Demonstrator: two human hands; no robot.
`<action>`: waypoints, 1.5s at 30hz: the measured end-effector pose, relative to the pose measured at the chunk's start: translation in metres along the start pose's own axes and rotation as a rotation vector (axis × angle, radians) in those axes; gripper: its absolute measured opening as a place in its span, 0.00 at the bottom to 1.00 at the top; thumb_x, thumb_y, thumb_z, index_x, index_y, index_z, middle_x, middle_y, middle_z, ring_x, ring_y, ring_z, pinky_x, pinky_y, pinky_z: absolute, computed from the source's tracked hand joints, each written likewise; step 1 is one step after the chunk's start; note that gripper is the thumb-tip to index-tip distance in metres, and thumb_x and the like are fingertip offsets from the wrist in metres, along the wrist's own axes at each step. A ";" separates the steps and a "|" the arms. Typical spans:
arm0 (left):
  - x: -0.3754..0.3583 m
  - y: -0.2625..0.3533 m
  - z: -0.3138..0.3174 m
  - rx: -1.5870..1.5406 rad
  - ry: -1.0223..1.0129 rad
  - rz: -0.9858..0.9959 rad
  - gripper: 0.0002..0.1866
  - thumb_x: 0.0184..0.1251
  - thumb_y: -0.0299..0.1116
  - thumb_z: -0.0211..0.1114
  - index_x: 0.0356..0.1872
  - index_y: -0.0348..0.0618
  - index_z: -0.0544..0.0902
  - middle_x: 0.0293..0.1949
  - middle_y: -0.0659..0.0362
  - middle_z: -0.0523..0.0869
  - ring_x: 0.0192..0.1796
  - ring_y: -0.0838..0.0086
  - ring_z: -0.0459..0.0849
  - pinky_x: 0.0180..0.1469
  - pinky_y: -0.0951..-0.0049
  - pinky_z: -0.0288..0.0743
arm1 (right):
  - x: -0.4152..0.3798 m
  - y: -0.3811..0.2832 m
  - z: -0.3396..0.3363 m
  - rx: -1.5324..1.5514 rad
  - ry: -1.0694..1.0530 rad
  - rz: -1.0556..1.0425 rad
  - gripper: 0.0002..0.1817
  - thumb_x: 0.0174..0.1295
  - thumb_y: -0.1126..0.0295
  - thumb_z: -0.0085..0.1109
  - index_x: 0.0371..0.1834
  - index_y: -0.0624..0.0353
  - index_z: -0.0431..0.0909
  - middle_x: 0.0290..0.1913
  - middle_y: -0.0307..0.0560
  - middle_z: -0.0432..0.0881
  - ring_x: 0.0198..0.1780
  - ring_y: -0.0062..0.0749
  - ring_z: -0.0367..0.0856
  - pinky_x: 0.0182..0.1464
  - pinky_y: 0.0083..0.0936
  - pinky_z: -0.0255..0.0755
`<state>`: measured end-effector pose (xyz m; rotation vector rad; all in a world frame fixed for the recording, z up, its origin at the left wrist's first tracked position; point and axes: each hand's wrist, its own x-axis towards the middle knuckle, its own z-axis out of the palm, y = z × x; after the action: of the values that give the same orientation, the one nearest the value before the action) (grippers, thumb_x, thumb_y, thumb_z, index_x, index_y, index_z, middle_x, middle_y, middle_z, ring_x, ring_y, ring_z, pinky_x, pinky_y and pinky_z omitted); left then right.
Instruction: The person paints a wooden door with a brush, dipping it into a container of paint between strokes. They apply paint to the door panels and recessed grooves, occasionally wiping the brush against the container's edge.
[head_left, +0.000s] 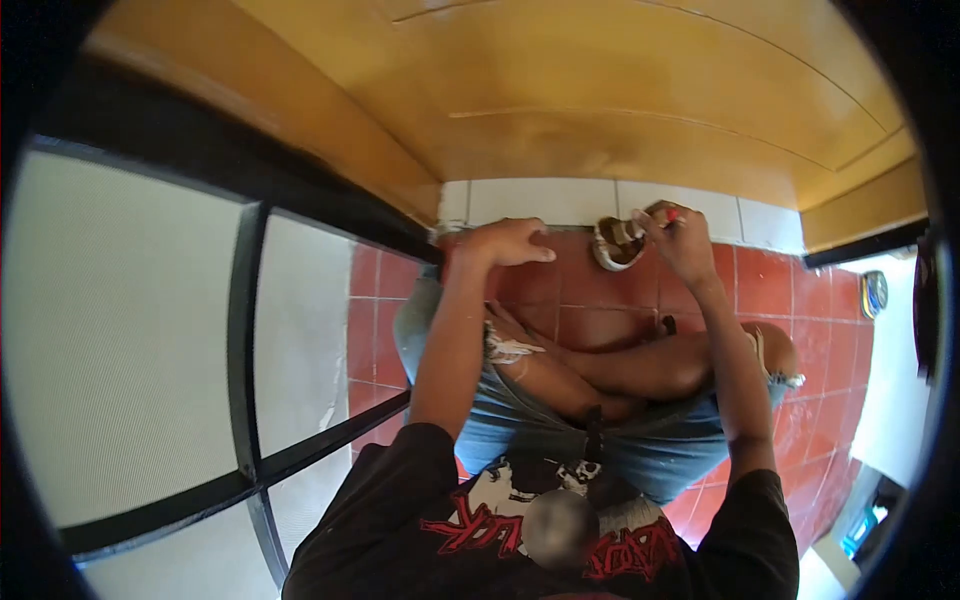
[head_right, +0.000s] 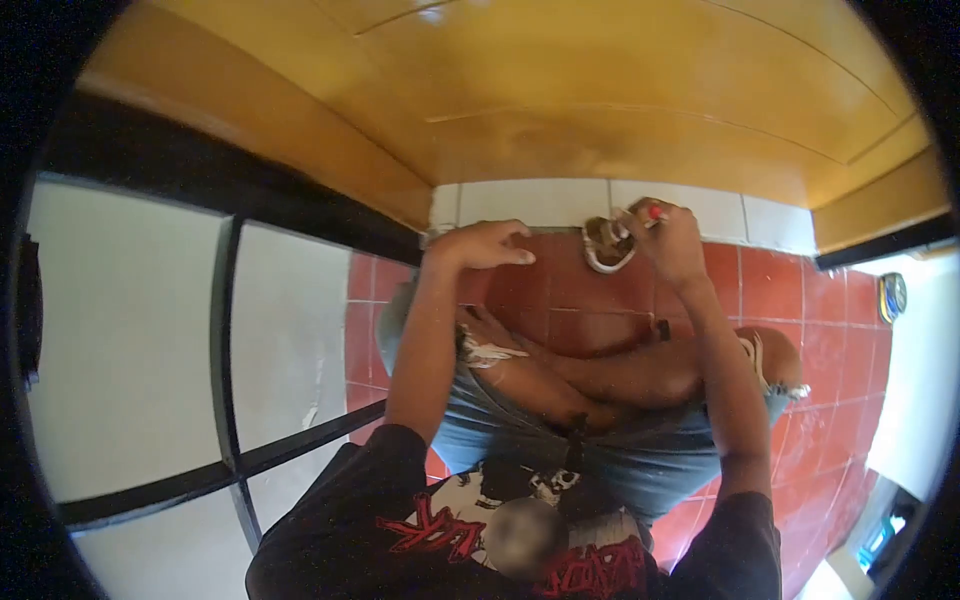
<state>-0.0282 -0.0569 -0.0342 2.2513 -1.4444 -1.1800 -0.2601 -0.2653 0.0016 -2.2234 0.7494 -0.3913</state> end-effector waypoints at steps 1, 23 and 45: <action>0.001 0.001 0.000 -0.002 -0.018 0.012 0.34 0.65 0.57 0.67 0.63 0.42 0.75 0.57 0.42 0.82 0.60 0.56 0.80 0.61 0.61 0.72 | 0.001 0.003 0.003 0.014 -0.001 -0.023 0.16 0.62 0.56 0.67 0.31 0.60 0.86 0.26 0.53 0.85 0.29 0.44 0.86 0.36 0.35 0.78; 0.013 -0.002 0.012 0.096 -0.037 -0.082 0.38 0.56 0.60 0.69 0.65 0.48 0.77 0.63 0.48 0.80 0.66 0.55 0.77 0.66 0.59 0.70 | -0.015 0.013 -0.014 0.221 0.002 0.017 0.12 0.54 0.73 0.69 0.40 0.64 0.80 0.27 0.51 0.87 0.29 0.30 0.86 0.34 0.27 0.78; 0.015 -0.008 0.011 0.057 0.044 0.029 0.37 0.57 0.59 0.69 0.63 0.48 0.76 0.59 0.44 0.81 0.63 0.51 0.79 0.63 0.56 0.72 | -0.026 0.028 -0.001 0.504 0.207 0.155 0.11 0.66 0.70 0.64 0.28 0.63 0.75 0.21 0.41 0.80 0.21 0.19 0.78 0.23 0.20 0.72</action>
<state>-0.0276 -0.0629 -0.0530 2.2707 -1.5065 -1.0873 -0.2917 -0.2651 -0.0193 -1.6593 0.8195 -0.6598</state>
